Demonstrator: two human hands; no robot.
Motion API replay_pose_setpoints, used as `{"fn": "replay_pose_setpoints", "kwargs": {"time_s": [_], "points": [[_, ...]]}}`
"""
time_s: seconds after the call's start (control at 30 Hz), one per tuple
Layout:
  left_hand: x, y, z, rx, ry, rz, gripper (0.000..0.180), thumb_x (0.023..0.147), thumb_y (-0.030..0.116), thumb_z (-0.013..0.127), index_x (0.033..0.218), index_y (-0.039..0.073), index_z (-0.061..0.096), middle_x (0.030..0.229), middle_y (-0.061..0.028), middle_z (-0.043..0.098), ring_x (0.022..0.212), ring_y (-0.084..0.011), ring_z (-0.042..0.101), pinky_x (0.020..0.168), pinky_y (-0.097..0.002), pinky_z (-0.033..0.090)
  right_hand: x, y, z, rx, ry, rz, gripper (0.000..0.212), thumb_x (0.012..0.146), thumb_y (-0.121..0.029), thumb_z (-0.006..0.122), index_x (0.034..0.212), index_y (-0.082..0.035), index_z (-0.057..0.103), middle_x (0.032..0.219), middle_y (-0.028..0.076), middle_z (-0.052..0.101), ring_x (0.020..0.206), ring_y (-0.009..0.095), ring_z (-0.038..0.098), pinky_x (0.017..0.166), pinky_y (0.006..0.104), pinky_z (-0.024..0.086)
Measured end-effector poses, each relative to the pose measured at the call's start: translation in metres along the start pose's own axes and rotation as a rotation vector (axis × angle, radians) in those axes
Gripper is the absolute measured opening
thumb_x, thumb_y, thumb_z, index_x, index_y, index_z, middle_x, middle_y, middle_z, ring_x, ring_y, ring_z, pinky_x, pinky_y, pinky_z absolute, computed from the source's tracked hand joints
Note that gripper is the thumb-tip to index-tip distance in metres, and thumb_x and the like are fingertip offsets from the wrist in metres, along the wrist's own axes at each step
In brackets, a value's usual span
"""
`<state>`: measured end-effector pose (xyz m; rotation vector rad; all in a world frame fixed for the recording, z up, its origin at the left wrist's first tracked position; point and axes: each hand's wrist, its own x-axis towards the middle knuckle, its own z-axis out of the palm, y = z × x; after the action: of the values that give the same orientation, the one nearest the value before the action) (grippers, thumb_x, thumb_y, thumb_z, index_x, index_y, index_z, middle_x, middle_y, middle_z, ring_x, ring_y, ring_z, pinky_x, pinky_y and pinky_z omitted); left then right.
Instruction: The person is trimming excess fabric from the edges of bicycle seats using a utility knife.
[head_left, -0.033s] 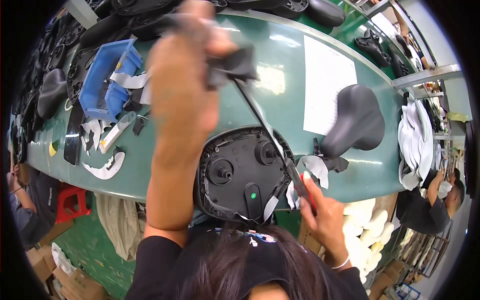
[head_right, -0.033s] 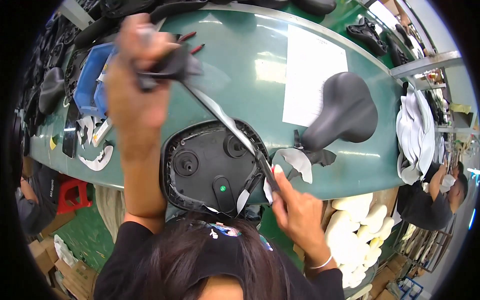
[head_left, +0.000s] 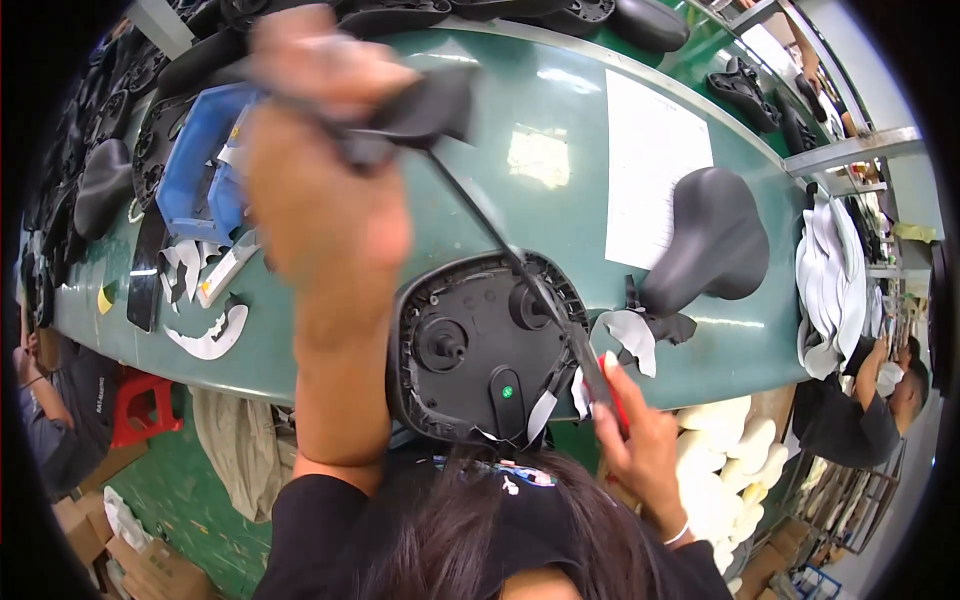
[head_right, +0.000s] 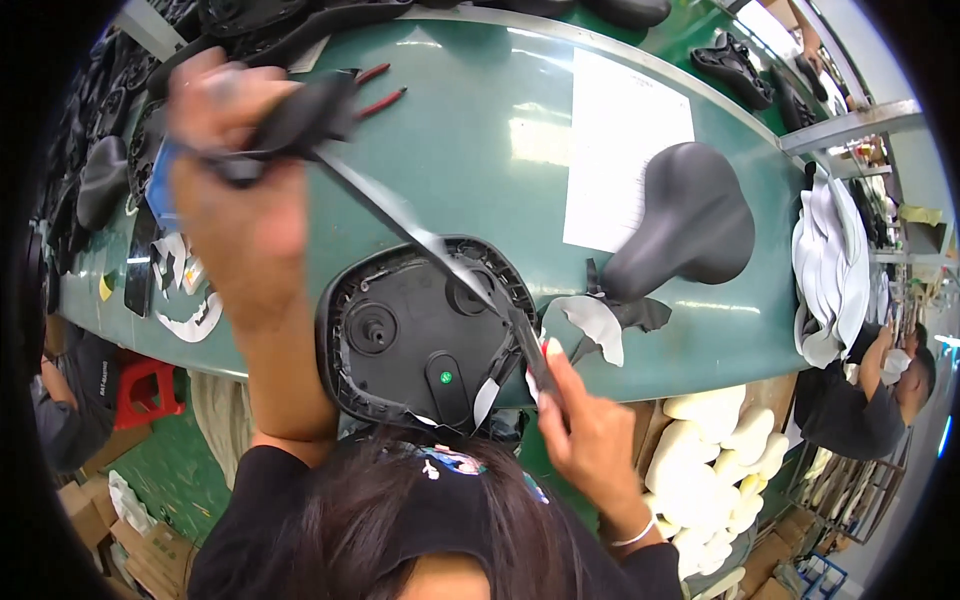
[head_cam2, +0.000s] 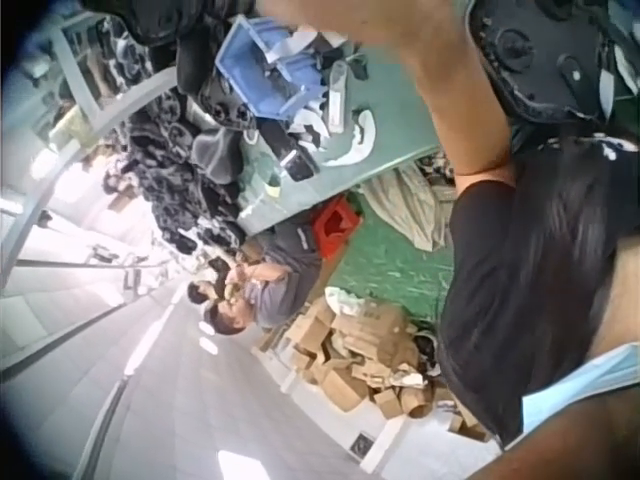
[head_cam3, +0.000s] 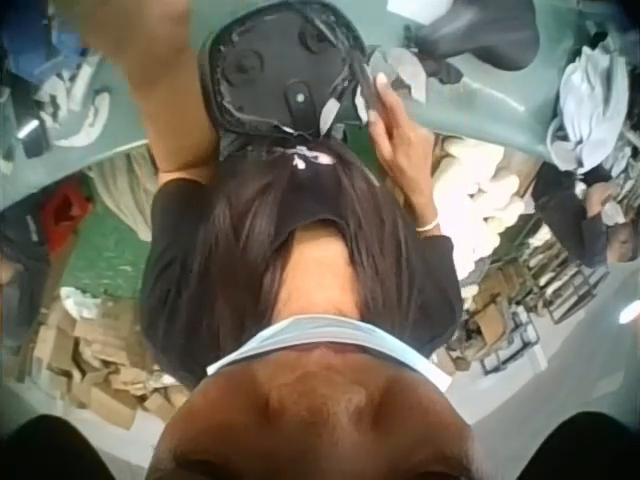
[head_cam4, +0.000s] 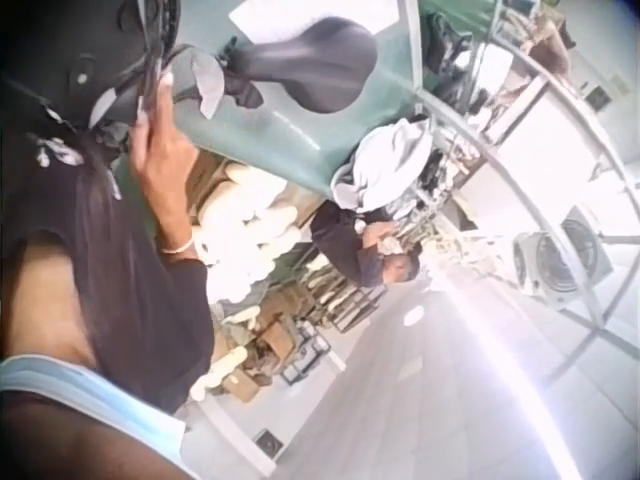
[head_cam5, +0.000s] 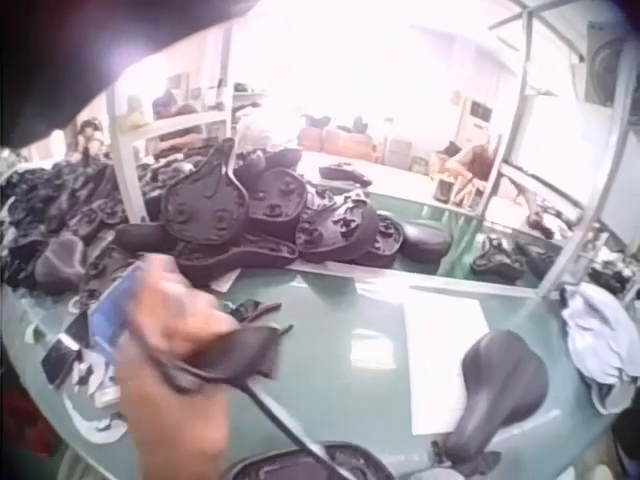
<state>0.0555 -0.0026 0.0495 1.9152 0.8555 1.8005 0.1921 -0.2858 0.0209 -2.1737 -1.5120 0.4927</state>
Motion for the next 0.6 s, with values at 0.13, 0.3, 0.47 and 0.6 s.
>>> {"fn": "replay_pose_setpoints", "kwargs": {"time_s": [0.13,0.3,0.47,0.6], "points": [[0.024,-0.001,-0.07,-0.16,0.5,-0.217,0.015,0.092,0.014,0.051,0.085,0.001,0.055,0.077,-0.0021,0.056,0.063,-0.0141,0.052,0.061,-0.0255,0.044,-0.017,-0.026,0.015,0.459,-0.051,0.326,0.053,0.087,-0.012,0.061,0.138,-0.009,0.044,0.089,0.017,0.069,0.059,0.02,0.066,0.059,0.0317,0.052],[-0.054,-0.035,-0.058,0.417,-0.756,-0.113,0.043,0.075,0.035,0.074,0.103,0.004,0.061,0.102,-0.0155,0.063,0.098,-0.0339,0.059,0.085,-0.0412,0.046,0.038,-0.008,0.052,0.596,0.197,0.136,0.069,0.081,-0.013,0.072,0.139,-0.001,0.037,0.101,0.012,0.065,0.075,0.015,0.06,0.074,0.0276,0.049],[-0.038,-0.045,-0.057,0.128,-1.212,-0.792,0.036,0.083,0.037,0.071,0.086,0.001,0.066,0.078,-0.004,0.064,0.072,-0.0172,0.059,0.072,-0.0312,0.048,0.089,-0.013,0.024,0.721,-0.05,0.032,0.072,0.078,-0.015,0.076,0.137,0.0,0.038,0.101,0.009,0.064,0.074,0.011,0.055,0.071,0.0261,0.048],[0.014,-0.079,-0.024,-0.445,-0.602,-1.078,0.047,0.095,0.041,0.053,0.107,-0.003,0.064,0.102,-0.0041,0.065,0.09,-0.0122,0.06,0.08,-0.0257,0.048,0.169,0.013,-0.035,0.648,0.527,0.047,0.033,0.082,-0.002,0.064,0.113,-0.002,0.051,0.071,0.0,0.052,0.049,0.005,0.046,0.045,0.0214,0.039]]}}
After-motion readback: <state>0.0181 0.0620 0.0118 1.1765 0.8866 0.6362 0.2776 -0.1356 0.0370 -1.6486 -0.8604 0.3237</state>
